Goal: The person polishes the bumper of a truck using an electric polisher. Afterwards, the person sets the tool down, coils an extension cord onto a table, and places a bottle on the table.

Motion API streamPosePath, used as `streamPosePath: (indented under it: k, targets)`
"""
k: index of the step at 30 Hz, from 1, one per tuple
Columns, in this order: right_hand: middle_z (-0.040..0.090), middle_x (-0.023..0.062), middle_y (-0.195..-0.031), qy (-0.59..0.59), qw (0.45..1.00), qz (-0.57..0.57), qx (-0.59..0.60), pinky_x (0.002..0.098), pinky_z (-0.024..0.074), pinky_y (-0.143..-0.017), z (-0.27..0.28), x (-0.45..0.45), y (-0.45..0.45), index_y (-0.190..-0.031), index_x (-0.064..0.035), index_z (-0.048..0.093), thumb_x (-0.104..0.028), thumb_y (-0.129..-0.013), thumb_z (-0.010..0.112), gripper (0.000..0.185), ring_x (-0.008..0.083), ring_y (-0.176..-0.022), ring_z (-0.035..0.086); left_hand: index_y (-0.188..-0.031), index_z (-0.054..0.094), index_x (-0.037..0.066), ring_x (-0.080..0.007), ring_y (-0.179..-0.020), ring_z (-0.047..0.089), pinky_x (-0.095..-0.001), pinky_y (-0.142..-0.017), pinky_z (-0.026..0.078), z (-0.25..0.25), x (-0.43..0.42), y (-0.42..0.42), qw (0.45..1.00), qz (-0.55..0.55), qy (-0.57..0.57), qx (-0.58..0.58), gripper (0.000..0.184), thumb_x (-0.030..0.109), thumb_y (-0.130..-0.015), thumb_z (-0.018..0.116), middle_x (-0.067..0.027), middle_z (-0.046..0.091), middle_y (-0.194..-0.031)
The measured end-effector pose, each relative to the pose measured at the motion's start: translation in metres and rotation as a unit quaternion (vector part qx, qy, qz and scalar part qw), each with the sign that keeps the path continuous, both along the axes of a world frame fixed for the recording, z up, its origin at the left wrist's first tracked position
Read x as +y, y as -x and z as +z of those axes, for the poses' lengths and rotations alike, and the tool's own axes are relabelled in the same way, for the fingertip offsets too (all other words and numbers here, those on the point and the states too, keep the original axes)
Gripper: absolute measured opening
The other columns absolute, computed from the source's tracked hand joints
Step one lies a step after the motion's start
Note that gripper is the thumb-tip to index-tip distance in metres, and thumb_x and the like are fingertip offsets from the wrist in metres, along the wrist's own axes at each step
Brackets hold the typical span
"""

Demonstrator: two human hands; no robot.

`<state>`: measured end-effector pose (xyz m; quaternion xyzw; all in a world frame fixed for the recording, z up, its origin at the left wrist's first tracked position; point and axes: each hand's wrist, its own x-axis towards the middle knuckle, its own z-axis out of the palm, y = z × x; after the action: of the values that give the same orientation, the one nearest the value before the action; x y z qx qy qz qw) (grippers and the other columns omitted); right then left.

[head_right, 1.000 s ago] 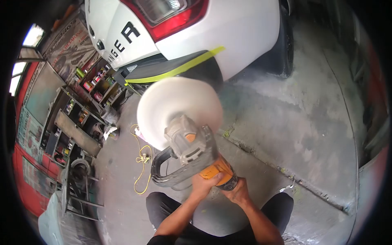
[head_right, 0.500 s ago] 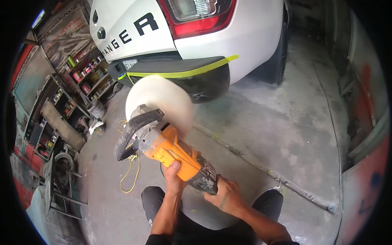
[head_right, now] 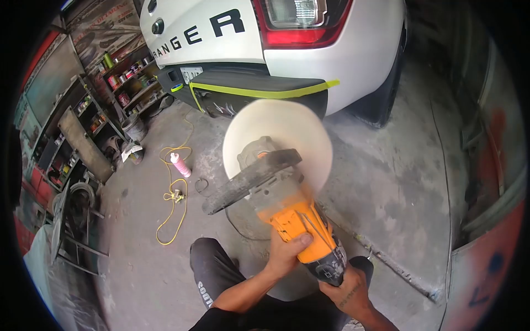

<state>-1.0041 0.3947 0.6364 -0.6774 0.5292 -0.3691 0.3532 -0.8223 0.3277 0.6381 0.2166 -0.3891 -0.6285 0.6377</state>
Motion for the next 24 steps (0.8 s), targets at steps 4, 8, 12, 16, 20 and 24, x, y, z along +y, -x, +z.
streamPosePath:
  k: [4, 8, 12, 16, 20, 24]
  targets:
    - [0.073, 0.0160, -0.089, -0.042, 0.997, 0.054, 0.017, 0.0380, 0.0559, -0.078, 0.025, -0.008, -0.023, -0.104, 0.0015, 0.067, -0.016, -0.079, 0.080, 0.034, 0.0286, -0.083, 0.073, -0.127, 0.056, -0.005, -0.0238, -0.098, 0.072, -0.0367, -0.087, 0.059, 0.010, 0.000, -0.033, 0.999, 0.050, 0.007, 0.008, 0.046, 0.013, -0.088, 0.075, -0.0149, 0.071, -0.111]
    - [0.072, 0.0202, -0.093, -0.084, 0.984, 0.151, 0.031, 0.0411, 0.0558, -0.079, 0.045, -0.026, -0.057, -0.113, 0.0025, 0.062, -0.025, -0.083, 0.079, 0.044, 0.0353, -0.086, 0.072, -0.129, 0.053, -0.005, -0.0272, -0.099, 0.072, -0.0391, -0.087, 0.060, 0.027, -0.007, -0.074, 0.995, 0.096, -0.015, 0.026, 0.049, 0.013, -0.089, 0.074, -0.0169, 0.069, -0.113]
    - [0.070, 0.0235, -0.101, -0.031, 0.983, 0.179, -0.017, 0.0425, 0.0540, -0.085, 0.040, -0.043, -0.096, -0.120, 0.0024, 0.058, -0.029, -0.084, 0.079, 0.052, 0.0353, -0.096, 0.071, -0.131, 0.052, -0.004, -0.0267, -0.102, 0.070, -0.0403, -0.089, 0.059, 0.037, -0.024, -0.116, 0.991, 0.128, -0.014, 0.024, 0.049, 0.018, -0.091, 0.071, -0.0172, 0.067, -0.116]
    - [0.070, 0.0240, -0.100, -0.131, 0.973, 0.188, 0.006, 0.0424, 0.0540, -0.084, 0.061, -0.065, -0.126, -0.118, 0.0046, 0.057, -0.031, -0.085, 0.078, 0.053, 0.0347, -0.095, 0.071, -0.134, 0.052, -0.003, -0.0259, -0.101, 0.069, -0.0395, -0.088, 0.058, 0.053, -0.042, -0.147, 0.986, 0.167, -0.023, 0.001, 0.053, 0.027, -0.093, 0.068, -0.0161, 0.067, -0.115]
    - [0.070, 0.0245, -0.092, -0.115, 0.972, 0.207, -0.009, 0.0437, 0.0541, -0.079, 0.063, -0.083, -0.157, -0.108, 0.0079, 0.059, -0.033, -0.085, 0.078, 0.051, 0.0353, -0.088, 0.071, -0.133, 0.054, -0.002, -0.0255, -0.098, 0.069, -0.0397, -0.087, 0.059, 0.057, -0.060, -0.177, 0.981, 0.192, -0.037, 0.006, 0.051, 0.032, -0.096, 0.066, -0.0161, 0.068, -0.114]
    - [0.068, 0.0247, -0.083, -0.098, 0.971, 0.217, -0.027, 0.0452, 0.0536, -0.073, 0.068, -0.101, -0.191, -0.100, 0.0096, 0.059, -0.034, -0.085, 0.077, 0.050, 0.0362, -0.081, 0.071, -0.132, 0.054, -0.001, -0.0261, -0.092, 0.071, -0.0393, -0.080, 0.062, 0.067, -0.078, -0.210, 0.982, 0.186, -0.013, 0.037, 0.047, 0.028, -0.097, 0.065, -0.0154, 0.069, -0.108]
